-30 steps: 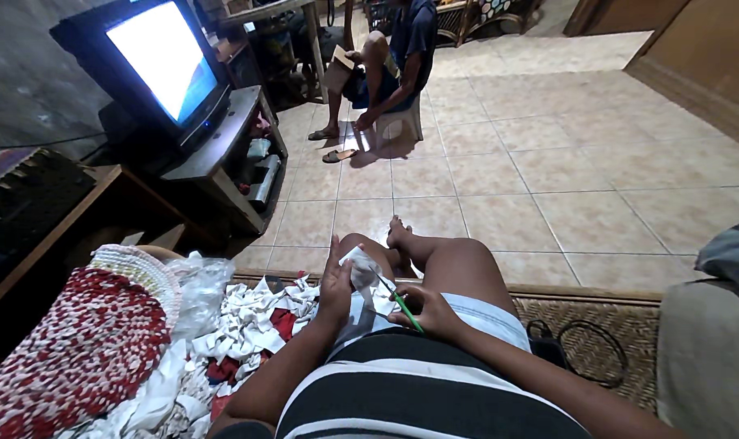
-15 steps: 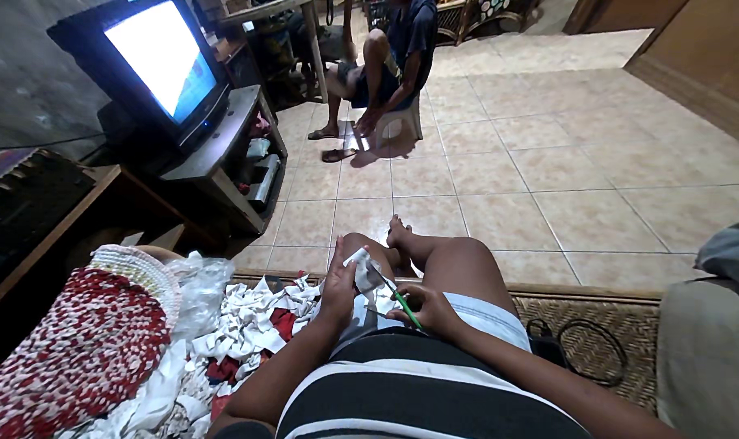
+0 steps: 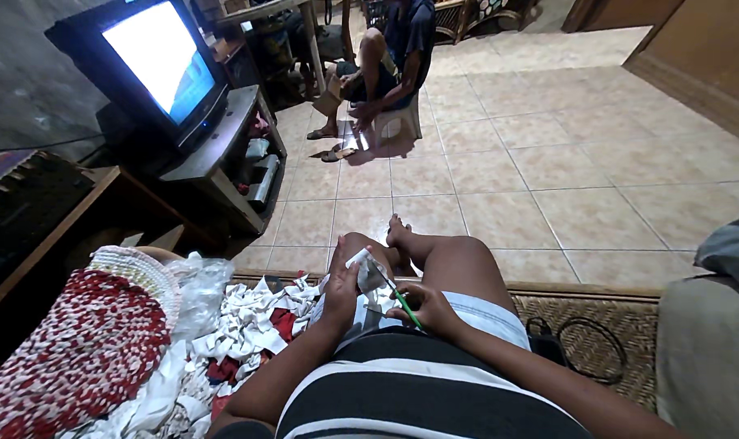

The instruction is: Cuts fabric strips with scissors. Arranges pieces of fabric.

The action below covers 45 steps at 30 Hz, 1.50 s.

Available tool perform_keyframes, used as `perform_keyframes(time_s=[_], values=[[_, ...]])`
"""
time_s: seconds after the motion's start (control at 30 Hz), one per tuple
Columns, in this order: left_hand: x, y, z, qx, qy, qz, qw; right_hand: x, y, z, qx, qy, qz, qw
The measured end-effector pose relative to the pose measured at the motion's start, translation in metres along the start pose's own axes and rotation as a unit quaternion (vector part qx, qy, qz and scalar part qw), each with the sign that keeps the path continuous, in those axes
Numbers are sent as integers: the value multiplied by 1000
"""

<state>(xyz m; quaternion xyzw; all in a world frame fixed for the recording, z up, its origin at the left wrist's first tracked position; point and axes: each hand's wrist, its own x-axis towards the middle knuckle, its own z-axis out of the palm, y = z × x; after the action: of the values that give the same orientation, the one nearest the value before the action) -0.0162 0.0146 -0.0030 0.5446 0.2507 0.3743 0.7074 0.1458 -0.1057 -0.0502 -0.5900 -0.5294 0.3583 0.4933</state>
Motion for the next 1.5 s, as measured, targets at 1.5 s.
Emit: perform_keyframes(time_s=[1.5], values=[[-6,-13,4,65,-22,62,996,3,0,3,17,21,-2,1000]])
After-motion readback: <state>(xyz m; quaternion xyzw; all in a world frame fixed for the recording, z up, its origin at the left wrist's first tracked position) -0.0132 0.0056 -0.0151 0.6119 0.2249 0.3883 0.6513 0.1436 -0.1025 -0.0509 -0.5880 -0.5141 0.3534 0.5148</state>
